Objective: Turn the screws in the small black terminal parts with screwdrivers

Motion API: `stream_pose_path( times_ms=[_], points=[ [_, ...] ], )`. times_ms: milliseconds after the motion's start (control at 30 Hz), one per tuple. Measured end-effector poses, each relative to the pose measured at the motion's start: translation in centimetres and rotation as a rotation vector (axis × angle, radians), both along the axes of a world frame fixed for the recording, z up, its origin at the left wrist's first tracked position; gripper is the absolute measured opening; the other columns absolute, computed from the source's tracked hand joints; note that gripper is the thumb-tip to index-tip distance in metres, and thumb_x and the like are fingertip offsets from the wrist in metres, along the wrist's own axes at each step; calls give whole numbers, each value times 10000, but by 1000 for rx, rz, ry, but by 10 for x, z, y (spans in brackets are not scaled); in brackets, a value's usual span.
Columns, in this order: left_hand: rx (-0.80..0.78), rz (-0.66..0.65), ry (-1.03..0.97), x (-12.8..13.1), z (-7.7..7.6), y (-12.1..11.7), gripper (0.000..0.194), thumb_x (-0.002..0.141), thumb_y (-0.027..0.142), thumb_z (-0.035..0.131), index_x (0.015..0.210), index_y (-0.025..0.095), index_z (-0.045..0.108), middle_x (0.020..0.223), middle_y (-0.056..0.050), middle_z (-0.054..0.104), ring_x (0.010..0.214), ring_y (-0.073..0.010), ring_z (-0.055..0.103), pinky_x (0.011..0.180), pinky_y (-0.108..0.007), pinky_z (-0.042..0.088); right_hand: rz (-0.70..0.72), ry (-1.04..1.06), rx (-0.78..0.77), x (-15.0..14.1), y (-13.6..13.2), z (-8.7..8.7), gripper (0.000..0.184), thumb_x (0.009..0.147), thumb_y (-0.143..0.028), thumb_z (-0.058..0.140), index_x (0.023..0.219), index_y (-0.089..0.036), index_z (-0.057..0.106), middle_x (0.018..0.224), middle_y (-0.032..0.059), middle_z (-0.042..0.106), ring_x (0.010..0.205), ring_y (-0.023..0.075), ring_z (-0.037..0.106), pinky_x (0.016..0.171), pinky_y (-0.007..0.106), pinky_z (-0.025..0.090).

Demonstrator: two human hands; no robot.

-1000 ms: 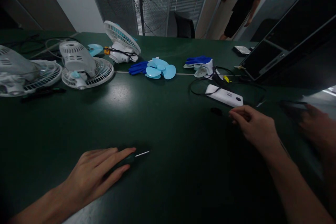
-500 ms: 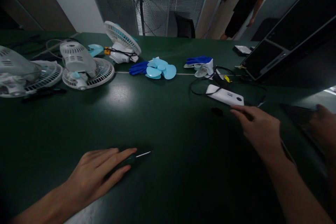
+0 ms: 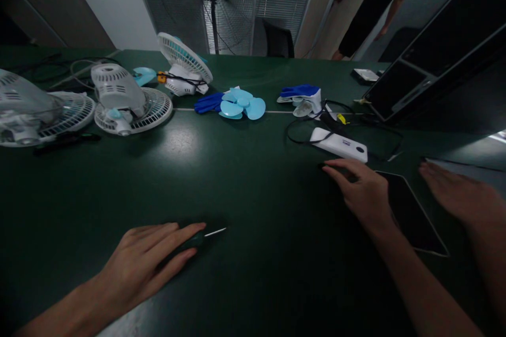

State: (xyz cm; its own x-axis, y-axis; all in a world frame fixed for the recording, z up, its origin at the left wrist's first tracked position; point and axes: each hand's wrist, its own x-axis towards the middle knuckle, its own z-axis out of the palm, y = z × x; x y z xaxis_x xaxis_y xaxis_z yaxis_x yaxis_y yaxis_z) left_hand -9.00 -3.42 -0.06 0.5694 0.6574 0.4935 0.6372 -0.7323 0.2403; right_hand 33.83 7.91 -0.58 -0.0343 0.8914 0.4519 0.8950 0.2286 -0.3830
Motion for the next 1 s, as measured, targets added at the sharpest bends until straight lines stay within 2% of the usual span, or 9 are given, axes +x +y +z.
stream_pose_path(
  times_ms=[200, 367, 600, 767, 1000],
  points=[
    [4, 10, 3, -1, -1, -1, 344, 1053, 289, 456, 1346, 162, 584, 948, -44, 750, 753, -153, 718, 598, -280, 566, -36, 30, 44, 4, 3, -5, 304, 918, -439, 651, 1093, -211, 750, 1188, 75, 733, 952, 227, 692, 864, 339, 506],
    [15, 12, 18, -1, -1, -2, 336, 1054, 293, 458, 1332, 155, 587, 943, -47, 758, 776, -159, 726, 616, -287, 577, -90, 33, -64, 7, 5, -7, 308, 896, -471, 673, 1085, -245, 762, 1190, 50, 738, 823, 201, 679, 809, 338, 500],
    [11, 2, 15, 0, -1, -1, 329, 1054, 292, 463, 1319, 146, 593, 947, -47, 753, 755, -160, 720, 594, -298, 567, -120, 58, -68, 9, 8, -11, 347, 870, -510, 686, 1073, -247, 783, 1119, 47, 763, 778, 193, 672, 737, 321, 487],
    [3, -3, 10, -1, -4, -1, 339, 1052, 296, 475, 1337, 147, 581, 917, -42, 746, 731, -154, 708, 581, -294, 551, -165, 74, -4, 7, 9, -15, 400, 872, -566, 652, 1038, -234, 801, 1076, 41, 775, 780, 191, 682, 762, 326, 488],
    [2, -1, 11, 0, -1, -1, 330, 1056, 300, 465, 1317, 144, 594, 907, -38, 747, 734, -155, 715, 581, -297, 553, -223, 96, -18, 5, 8, -15, 434, 840, -598, 682, 1031, -230, 811, 965, 46, 786, 684, 172, 652, 714, 314, 474]
  ],
)
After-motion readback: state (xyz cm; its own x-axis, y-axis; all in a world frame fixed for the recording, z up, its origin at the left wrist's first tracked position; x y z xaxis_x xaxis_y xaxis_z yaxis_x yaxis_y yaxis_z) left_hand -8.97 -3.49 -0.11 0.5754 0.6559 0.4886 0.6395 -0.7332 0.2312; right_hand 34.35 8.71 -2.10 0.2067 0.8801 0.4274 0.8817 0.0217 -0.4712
